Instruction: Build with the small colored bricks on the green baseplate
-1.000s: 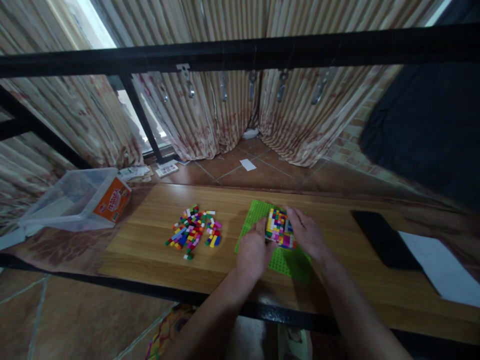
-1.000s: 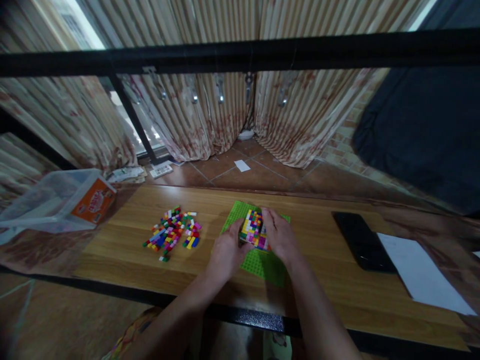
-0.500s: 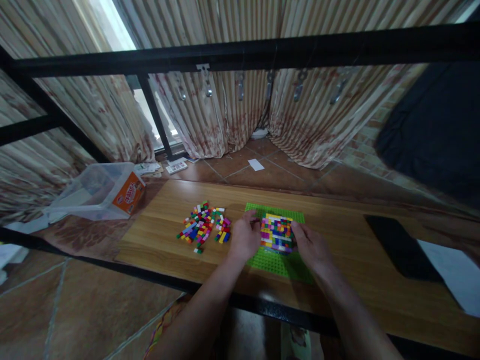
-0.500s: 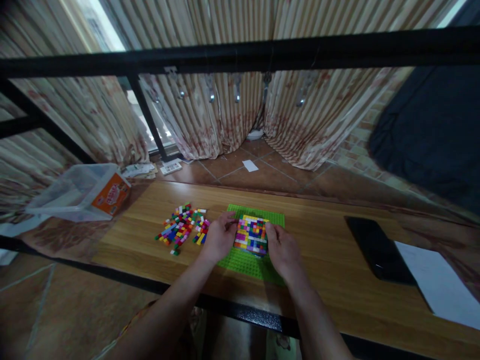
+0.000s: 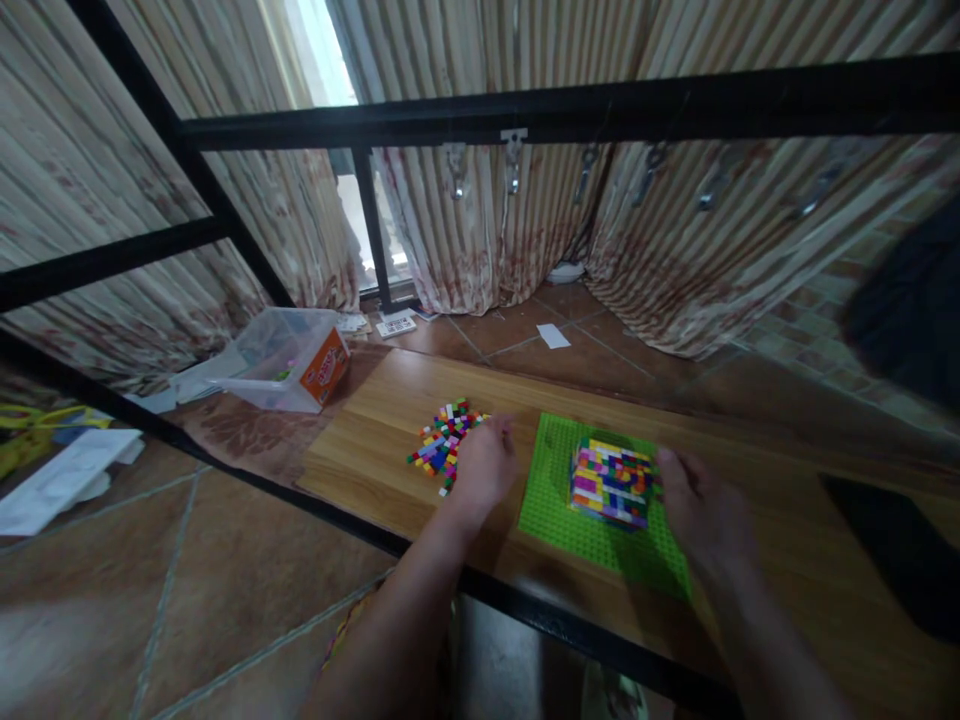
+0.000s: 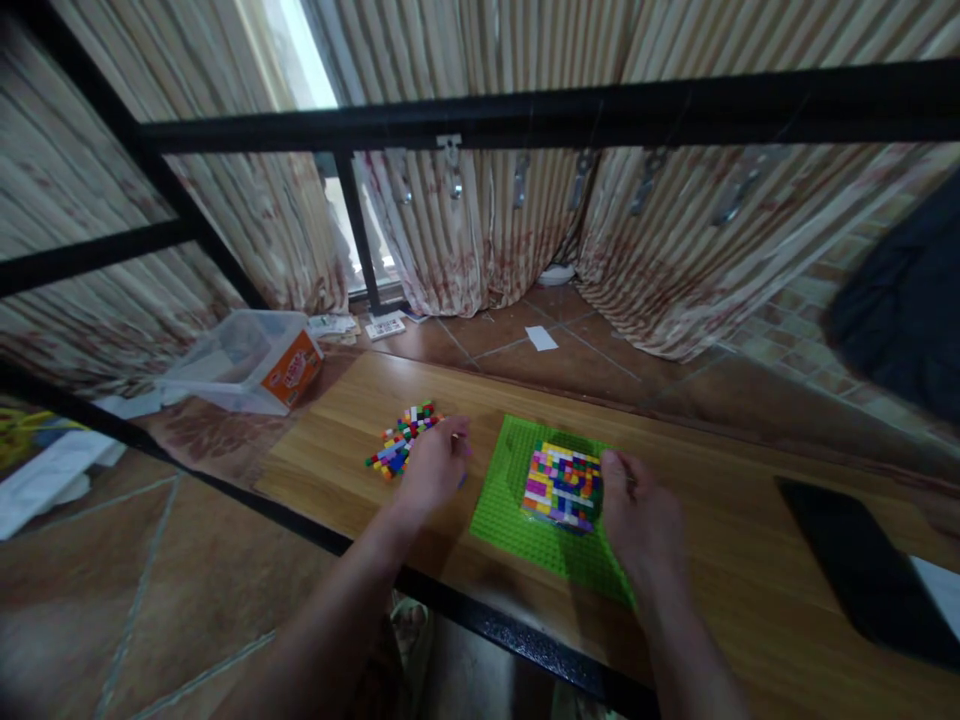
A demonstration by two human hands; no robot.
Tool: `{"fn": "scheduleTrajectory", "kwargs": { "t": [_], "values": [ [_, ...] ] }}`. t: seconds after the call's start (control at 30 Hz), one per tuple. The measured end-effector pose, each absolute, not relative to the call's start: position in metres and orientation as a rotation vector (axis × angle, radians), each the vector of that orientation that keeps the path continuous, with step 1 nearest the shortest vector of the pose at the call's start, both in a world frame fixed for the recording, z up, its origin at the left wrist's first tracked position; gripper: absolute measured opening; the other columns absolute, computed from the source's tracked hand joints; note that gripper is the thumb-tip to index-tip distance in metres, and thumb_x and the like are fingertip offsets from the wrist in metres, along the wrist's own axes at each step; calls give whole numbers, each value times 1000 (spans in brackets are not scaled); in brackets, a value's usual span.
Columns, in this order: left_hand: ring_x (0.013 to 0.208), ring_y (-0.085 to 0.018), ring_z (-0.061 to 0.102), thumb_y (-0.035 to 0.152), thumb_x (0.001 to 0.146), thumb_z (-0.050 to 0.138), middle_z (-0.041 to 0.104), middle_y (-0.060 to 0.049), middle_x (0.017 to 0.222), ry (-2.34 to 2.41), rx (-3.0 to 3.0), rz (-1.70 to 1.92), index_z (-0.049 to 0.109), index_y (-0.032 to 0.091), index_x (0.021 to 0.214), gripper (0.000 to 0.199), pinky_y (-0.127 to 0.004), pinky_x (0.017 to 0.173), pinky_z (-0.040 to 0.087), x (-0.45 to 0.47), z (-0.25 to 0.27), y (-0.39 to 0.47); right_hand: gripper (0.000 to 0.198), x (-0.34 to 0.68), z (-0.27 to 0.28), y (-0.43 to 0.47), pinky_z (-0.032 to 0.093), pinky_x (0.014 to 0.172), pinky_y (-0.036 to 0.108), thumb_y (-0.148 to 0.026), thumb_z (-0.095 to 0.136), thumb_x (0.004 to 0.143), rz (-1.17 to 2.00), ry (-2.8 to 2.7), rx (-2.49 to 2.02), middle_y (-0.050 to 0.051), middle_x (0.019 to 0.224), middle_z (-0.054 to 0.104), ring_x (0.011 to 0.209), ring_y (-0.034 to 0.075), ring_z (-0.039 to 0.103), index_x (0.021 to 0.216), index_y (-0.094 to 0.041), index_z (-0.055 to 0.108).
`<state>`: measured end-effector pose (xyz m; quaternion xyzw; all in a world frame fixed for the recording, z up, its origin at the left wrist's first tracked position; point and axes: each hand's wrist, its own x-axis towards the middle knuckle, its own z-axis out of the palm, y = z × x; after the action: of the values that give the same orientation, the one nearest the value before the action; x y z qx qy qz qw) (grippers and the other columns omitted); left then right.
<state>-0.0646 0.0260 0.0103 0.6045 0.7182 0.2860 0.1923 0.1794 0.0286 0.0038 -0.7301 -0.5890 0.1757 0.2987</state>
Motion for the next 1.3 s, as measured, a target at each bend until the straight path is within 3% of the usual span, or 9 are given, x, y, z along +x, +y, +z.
{"fn": "scheduleTrajectory", "kwargs": {
  "t": [0.23, 0.4, 0.63, 0.83, 0.9, 1.0, 1.07, 1.3],
  "values": [
    [111, -23, 59, 6, 83, 48, 70, -9, 116, 2062, 2081, 716, 69, 18, 113, 38, -38, 103, 41, -104, -13, 51, 53, 169, 8, 28, 48, 69, 37, -58, 46, 86, 454, -1453, -1863, 13, 84, 75, 78, 29, 68, 98, -15, 74],
    [108, -27, 57, 15, 86, 50, 70, -11, 110, 2181, 2065, 640, 71, 16, 102, 27, -43, 101, 39, -90, -24, 60, 49, 170, 3, 30, 50, 67, 35, -56, 51, 83, 435, -1413, -1844, 12, 86, 76, 76, 27, 69, 97, -15, 75],
    [99, -26, 61, 14, 83, 50, 70, -14, 101, 2209, 2051, 579, 73, 14, 88, 24, -40, 94, 44, -93, -18, 62, 45, 176, -1, 32, 50, 63, 35, -53, 56, 81, 432, -1421, -1859, 10, 79, 75, 70, 26, 68, 98, -16, 75],
    [101, -24, 63, 11, 81, 50, 72, -11, 103, 2155, 2048, 465, 75, 17, 84, 25, -39, 98, 44, -109, -10, 49, 35, 157, 15, 18, 53, 80, 38, -45, 53, 89, 113, -1397, -1583, 12, 94, 73, 85, 25, 68, 94, -17, 72],
    [102, -24, 63, 11, 82, 49, 73, -10, 105, 2129, 2049, 429, 75, 18, 83, 27, -39, 99, 43, -114, -9, 45, 27, 136, 20, 5, 53, 84, 37, -38, 52, 92, 163, -1510, -1430, 9, 96, 72, 90, 23, 68, 95, -20, 71],
    [104, -25, 63, 11, 84, 47, 73, -11, 107, 2091, 2043, 407, 75, 18, 85, 29, -40, 98, 45, -119, -7, 41, 19, 97, 15, -15, 52, 88, 35, -27, 51, 94, 437, -1837, -1168, 6, 98, 72, 94, 21, 68, 95, -23, 70],
    [105, -26, 63, 11, 84, 47, 73, -11, 107, 2084, 2030, 422, 75, 18, 88, 30, -40, 96, 46, -120, -5, 40, 20, 74, 4, -21, 55, 83, 33, -19, 50, 92, 591, -1970, -1112, 6, 103, 71, 93, 19, 68, 102, -24, 67],
    [112, -22, 61, 9, 85, 46, 71, -7, 116, 1806, 2174, 708, 69, 19, 113, 38, -37, 103, 44, -107, -3, 42, 30, 36, -22, -8, 53, 88, 40, -8, 53, 83, 557, -2088, -1388, 11, 109, 67, 99, 25, 66, 111, -19, 61]
  ]
}}
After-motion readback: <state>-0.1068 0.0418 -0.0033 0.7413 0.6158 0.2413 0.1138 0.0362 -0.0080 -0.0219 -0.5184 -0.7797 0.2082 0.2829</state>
